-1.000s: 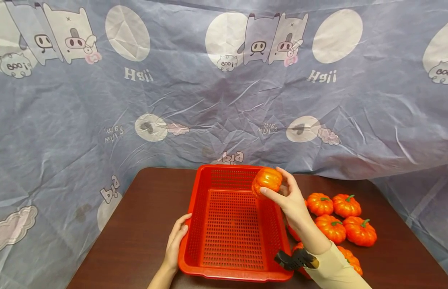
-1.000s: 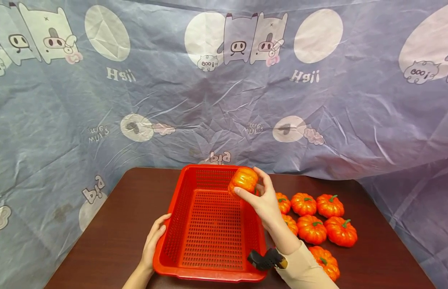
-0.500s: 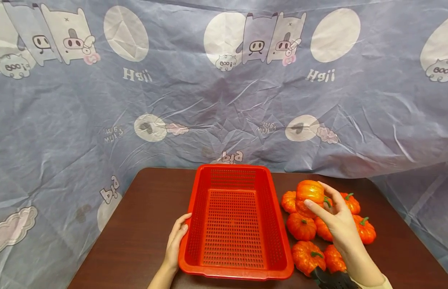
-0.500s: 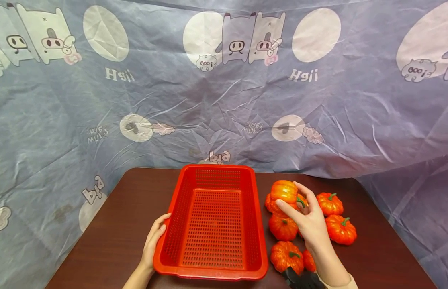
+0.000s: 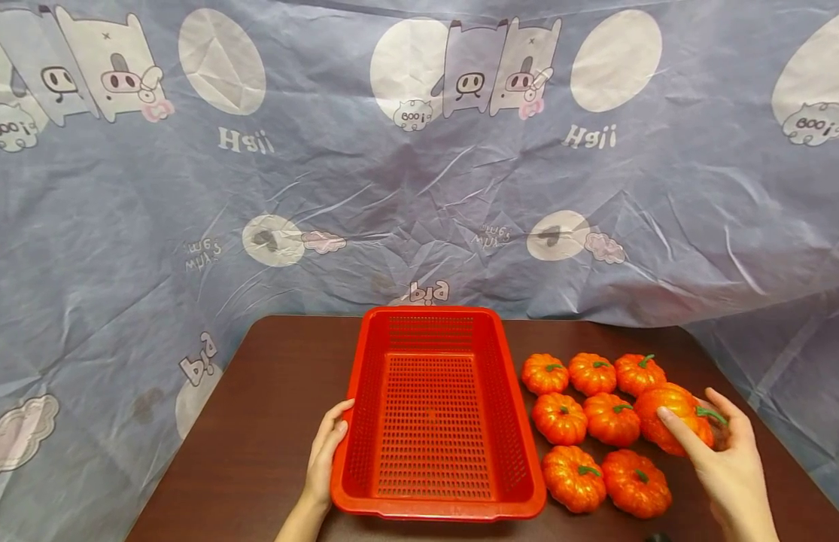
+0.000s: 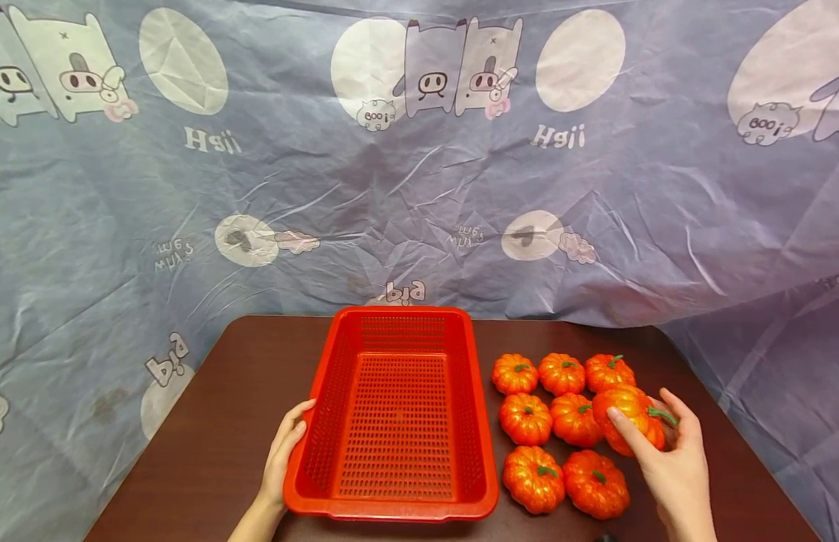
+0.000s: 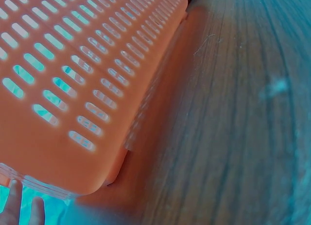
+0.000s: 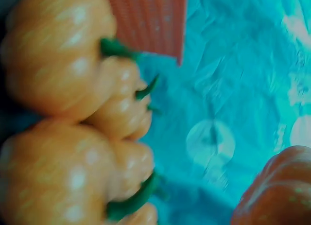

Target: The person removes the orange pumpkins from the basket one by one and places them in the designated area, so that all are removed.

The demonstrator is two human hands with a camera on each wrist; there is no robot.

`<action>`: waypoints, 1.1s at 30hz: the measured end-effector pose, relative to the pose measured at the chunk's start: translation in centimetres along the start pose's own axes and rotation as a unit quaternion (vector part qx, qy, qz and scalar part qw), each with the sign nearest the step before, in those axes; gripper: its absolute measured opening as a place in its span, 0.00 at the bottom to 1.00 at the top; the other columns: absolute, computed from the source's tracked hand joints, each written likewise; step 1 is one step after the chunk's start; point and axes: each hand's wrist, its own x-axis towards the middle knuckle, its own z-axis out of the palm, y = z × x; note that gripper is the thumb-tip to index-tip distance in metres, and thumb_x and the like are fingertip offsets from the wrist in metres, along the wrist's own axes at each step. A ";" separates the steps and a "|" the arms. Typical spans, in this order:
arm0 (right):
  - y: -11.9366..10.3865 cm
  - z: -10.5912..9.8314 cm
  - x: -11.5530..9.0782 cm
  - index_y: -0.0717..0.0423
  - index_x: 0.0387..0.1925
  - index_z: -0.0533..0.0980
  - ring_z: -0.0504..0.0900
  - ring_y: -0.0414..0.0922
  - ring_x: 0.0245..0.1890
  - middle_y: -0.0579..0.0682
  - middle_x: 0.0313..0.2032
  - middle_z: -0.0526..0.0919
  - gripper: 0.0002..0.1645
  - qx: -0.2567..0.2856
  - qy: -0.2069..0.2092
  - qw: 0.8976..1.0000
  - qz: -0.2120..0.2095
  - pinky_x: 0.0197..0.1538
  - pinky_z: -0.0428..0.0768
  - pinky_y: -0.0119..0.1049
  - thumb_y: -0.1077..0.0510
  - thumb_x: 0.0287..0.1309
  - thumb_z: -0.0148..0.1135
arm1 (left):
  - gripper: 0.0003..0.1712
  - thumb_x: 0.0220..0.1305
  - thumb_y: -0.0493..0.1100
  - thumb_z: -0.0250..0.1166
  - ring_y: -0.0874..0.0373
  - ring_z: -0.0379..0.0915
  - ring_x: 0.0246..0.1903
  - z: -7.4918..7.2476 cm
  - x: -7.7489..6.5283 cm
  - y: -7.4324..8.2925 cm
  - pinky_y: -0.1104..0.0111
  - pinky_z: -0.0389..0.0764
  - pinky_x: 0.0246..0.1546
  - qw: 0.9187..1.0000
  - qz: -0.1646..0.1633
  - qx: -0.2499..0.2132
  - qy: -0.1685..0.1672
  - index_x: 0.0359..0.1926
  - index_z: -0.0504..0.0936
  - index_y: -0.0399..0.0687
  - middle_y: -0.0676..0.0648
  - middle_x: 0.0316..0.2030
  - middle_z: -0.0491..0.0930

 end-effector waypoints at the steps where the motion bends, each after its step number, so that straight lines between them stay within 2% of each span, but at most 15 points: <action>1: 0.5 -0.3 0.0 0.45 0.70 0.53 0.68 0.25 0.41 0.32 0.46 0.67 0.46 0.013 0.009 1.000 0.006 0.34 0.68 0.14 0.62 0.55 0.66 | 0.23 0.74 0.40 0.38 0.50 0.67 0.52 0.0 0.0 0.0 0.62 0.74 0.48 1.000 -0.001 0.001 0.001 0.65 0.56 0.34 0.30 0.58 0.58; 4: 1.8 -1.3 0.1 0.47 0.70 0.53 0.69 0.22 0.38 0.31 0.44 0.69 0.46 0.023 0.038 0.999 0.022 0.33 0.69 0.14 0.62 0.55 0.66 | 0.23 0.74 0.40 0.38 0.50 0.67 0.52 0.0 0.0 0.1 0.61 0.74 0.48 1.000 -0.003 0.002 0.001 0.65 0.56 0.34 0.30 0.58 0.58; 6: 2.6 -1.8 0.2 0.48 0.71 0.51 0.69 0.21 0.39 0.30 0.45 0.69 0.47 -0.021 0.059 0.997 0.037 0.32 0.68 0.13 0.59 0.55 0.66 | 0.23 0.74 0.40 0.38 0.50 0.67 0.52 -0.1 0.0 0.1 0.61 0.74 0.48 1.000 -0.003 0.001 0.000 0.65 0.56 0.34 0.30 0.57 0.59; 8: 3.7 -2.3 0.4 0.49 0.72 0.48 0.69 0.25 0.46 0.36 0.53 0.70 0.49 -0.073 0.071 0.993 0.057 0.36 0.67 0.12 0.54 0.56 0.66 | 0.23 0.74 0.39 0.38 0.49 0.67 0.51 -0.1 0.0 0.0 0.60 0.75 0.47 1.000 -0.001 0.000 -0.002 0.65 0.56 0.34 0.30 0.57 0.59; 12: 5.6 -3.0 0.4 0.47 0.73 0.45 0.62 0.33 0.58 0.48 0.66 0.61 0.54 -0.174 0.084 0.976 0.101 0.46 0.60 0.12 0.44 0.54 0.65 | 0.23 0.74 0.39 0.38 0.49 0.68 0.51 -0.2 0.1 0.0 0.60 0.75 0.48 1.000 0.005 0.002 -0.007 0.65 0.56 0.33 0.30 0.57 0.59; 13: 5.9 -3.1 0.4 0.47 0.73 0.45 0.61 0.36 0.60 0.51 0.67 0.59 0.54 -0.183 0.086 0.973 0.112 0.51 0.59 0.14 0.43 0.53 0.65 | 0.23 0.74 0.39 0.38 0.49 0.68 0.51 -0.2 0.1 0.1 0.60 0.75 0.48 1.000 0.006 0.002 -0.008 0.65 0.56 0.33 0.30 0.57 0.59; 15: 6.4 -3.1 0.3 0.49 0.73 0.45 0.61 0.44 0.62 0.54 0.67 0.58 0.56 -0.197 0.087 0.968 0.129 0.59 0.60 0.25 0.41 0.52 0.65 | 0.23 0.74 0.39 0.38 0.49 0.68 0.51 -0.2 0.1 0.1 0.61 0.75 0.47 1.000 0.008 0.003 -0.010 0.65 0.56 0.33 0.31 0.57 0.60; 17: 7.0 -3.2 0.4 0.52 0.73 0.44 0.59 0.53 0.62 0.58 0.68 0.56 0.57 -0.212 0.080 0.964 0.141 0.62 0.60 0.40 0.40 0.52 0.65 | 0.23 0.74 0.39 0.38 0.50 0.68 0.51 -0.3 0.1 0.1 0.61 0.75 0.47 1.000 0.010 0.003 -0.007 0.65 0.56 0.32 0.32 0.57 0.61; 20: 7.9 -3.3 0.6 0.59 0.72 0.43 0.58 0.62 0.61 0.66 0.67 0.53 0.59 -0.235 0.057 0.960 0.143 0.61 0.58 0.54 0.39 0.52 0.64 | 0.23 0.74 0.39 0.39 0.51 0.68 0.51 -0.3 0.2 0.1 0.62 0.75 0.47 1.000 0.011 0.005 -0.001 0.64 0.57 0.32 0.33 0.56 0.62; 23: 8.7 -3.4 0.8 0.62 0.72 0.43 0.55 0.66 0.62 0.70 0.66 0.52 0.60 -0.257 0.036 0.954 0.147 0.60 0.57 0.59 0.37 0.52 0.63 | 0.23 0.74 0.39 0.40 0.52 0.68 0.51 -0.4 0.1 0.2 0.63 0.75 0.47 1.000 0.011 0.020 0.008 0.64 0.58 0.32 0.32 0.57 0.62; 28: 9.4 -3.4 1.1 0.64 0.71 0.43 0.53 0.69 0.61 0.71 0.64 0.53 0.61 -0.289 0.006 0.946 0.147 0.57 0.56 0.60 0.35 0.51 0.62 | 0.23 0.75 0.41 0.39 0.53 0.67 0.53 -0.8 -0.1 0.3 0.68 0.73 0.50 0.998 0.010 0.066 0.016 0.65 0.62 0.37 0.33 0.60 0.62; 31: 9.4 -3.4 1.3 0.66 0.70 0.45 0.54 0.69 0.60 0.73 0.64 0.52 0.61 -0.302 -0.016 0.943 0.137 0.57 0.56 0.60 0.36 0.51 0.63 | 0.24 0.76 0.41 0.35 0.57 0.64 0.58 -1.2 -0.4 0.2 0.73 0.68 0.54 0.994 0.021 0.109 0.011 0.66 0.62 0.39 0.36 0.64 0.61; 33: 9.2 -3.4 1.4 0.67 0.69 0.45 0.54 0.70 0.60 0.74 0.63 0.52 0.60 -0.314 -0.034 0.940 0.131 0.57 0.57 0.60 0.36 0.51 0.63 | 0.25 0.76 0.41 0.32 0.60 0.60 0.61 -1.6 -0.5 0.2 0.76 0.64 0.56 0.988 0.035 0.148 0.004 0.68 0.61 0.41 0.37 0.66 0.59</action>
